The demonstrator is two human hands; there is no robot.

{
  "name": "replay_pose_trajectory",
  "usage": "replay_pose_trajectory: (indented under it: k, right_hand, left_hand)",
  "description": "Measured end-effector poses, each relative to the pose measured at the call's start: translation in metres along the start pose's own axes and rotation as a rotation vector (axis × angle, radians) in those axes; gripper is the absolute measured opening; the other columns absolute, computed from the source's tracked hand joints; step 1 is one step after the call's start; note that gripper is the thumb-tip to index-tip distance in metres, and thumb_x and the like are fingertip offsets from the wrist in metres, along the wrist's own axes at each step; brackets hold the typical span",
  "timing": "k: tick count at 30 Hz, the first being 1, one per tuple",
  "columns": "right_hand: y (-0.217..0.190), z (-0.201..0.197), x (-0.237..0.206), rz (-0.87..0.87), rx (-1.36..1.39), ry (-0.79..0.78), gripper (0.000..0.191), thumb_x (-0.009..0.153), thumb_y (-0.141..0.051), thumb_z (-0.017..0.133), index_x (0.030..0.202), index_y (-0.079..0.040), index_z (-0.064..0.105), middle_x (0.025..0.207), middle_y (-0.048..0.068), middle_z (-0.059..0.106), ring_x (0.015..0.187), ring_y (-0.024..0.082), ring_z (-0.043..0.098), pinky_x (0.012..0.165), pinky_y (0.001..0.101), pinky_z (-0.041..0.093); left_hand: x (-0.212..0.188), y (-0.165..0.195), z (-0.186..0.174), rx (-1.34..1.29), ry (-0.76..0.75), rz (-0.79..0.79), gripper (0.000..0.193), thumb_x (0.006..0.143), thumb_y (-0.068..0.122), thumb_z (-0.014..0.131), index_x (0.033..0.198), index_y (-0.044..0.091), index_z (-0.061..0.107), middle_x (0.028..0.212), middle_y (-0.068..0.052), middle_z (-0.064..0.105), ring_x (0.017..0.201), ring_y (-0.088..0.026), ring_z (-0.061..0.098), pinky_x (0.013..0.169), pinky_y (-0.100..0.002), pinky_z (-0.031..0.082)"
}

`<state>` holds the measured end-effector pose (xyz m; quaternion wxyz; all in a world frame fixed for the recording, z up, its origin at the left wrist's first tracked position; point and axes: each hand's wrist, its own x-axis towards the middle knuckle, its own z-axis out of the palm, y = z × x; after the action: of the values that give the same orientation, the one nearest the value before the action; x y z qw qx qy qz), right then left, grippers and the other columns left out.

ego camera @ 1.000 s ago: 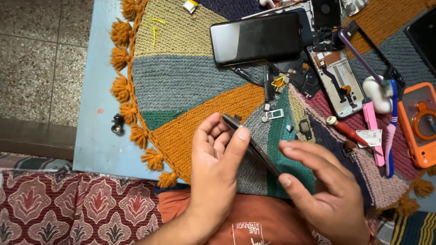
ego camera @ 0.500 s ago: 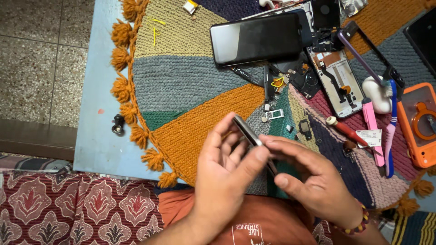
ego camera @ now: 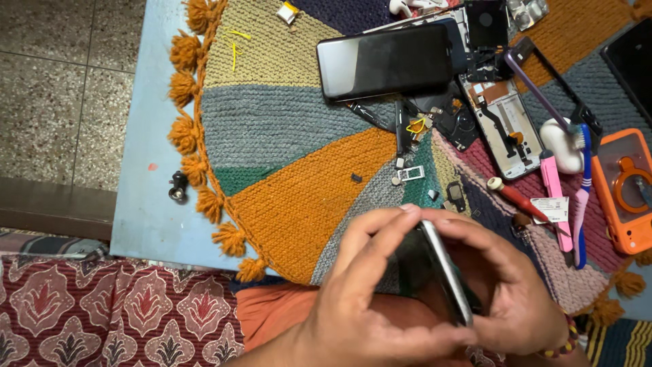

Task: The person applies adhesive to the internal frame of a disassembled smartphone, then attaches the screen assembly and presses the edges to secure it. They then use a small metal tool to pry and adjust the phone's side seams.

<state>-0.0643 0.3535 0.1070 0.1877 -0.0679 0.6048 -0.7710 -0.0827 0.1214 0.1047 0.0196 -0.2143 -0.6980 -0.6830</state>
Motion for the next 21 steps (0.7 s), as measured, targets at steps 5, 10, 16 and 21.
replay_pose_trajectory:
  k: [5,10,16,21]
  right_hand:
    - [-0.002,-0.008,-0.006,-0.105,-0.246,-0.049,0.095,0.077,-0.019,0.094,0.155,-0.002,0.043,0.160,0.026,0.045,0.152,0.037,0.046,0.128,0.0477,0.035]
    - [-0.009,-0.007,-0.017,-0.057,-0.526,0.024,0.102,0.061,-0.015,0.097,0.150,-0.006,0.048,0.151,0.025,0.051,0.142,0.036,0.053,0.118,0.0460,0.042]
    - [-0.020,0.002,-0.016,-0.323,-0.344,0.036,0.064,0.076,-0.013,0.092,0.128,-0.012,0.055,0.136,0.019,0.054,0.137,0.039,0.053,0.116,0.0532,0.047]
    - [-0.026,0.009,-0.015,-0.360,-0.241,0.113,0.038,0.086,-0.017,0.083,0.112,-0.011,0.055,0.118,0.015,0.062,0.122,0.034,0.065,0.110,0.0542,0.053]
  left_hand:
    - [0.002,-0.004,-0.001,-0.006,-0.058,0.112,0.122,0.073,0.032,0.100,0.161,-0.004,0.022,0.145,-0.017,0.055,0.133,-0.028,0.059,0.116,-0.038,0.047]
    - [0.002,-0.009,-0.005,0.029,-0.162,0.153,0.116,0.077,0.032,0.098,0.161,-0.002,0.026,0.146,-0.016,0.055,0.134,-0.029,0.056,0.118,-0.039,0.045]
    - [0.001,-0.006,-0.010,0.067,-0.261,0.175,0.101,0.081,0.027,0.092,0.156,-0.003,0.031,0.148,-0.021,0.053,0.138,-0.035,0.058,0.118,-0.041,0.048]
    - [0.005,-0.001,-0.011,0.018,-0.313,0.213,0.090,0.092,0.021,0.088,0.158,-0.002,0.031,0.145,-0.018,0.056,0.131,-0.032,0.061,0.112,-0.037,0.049]
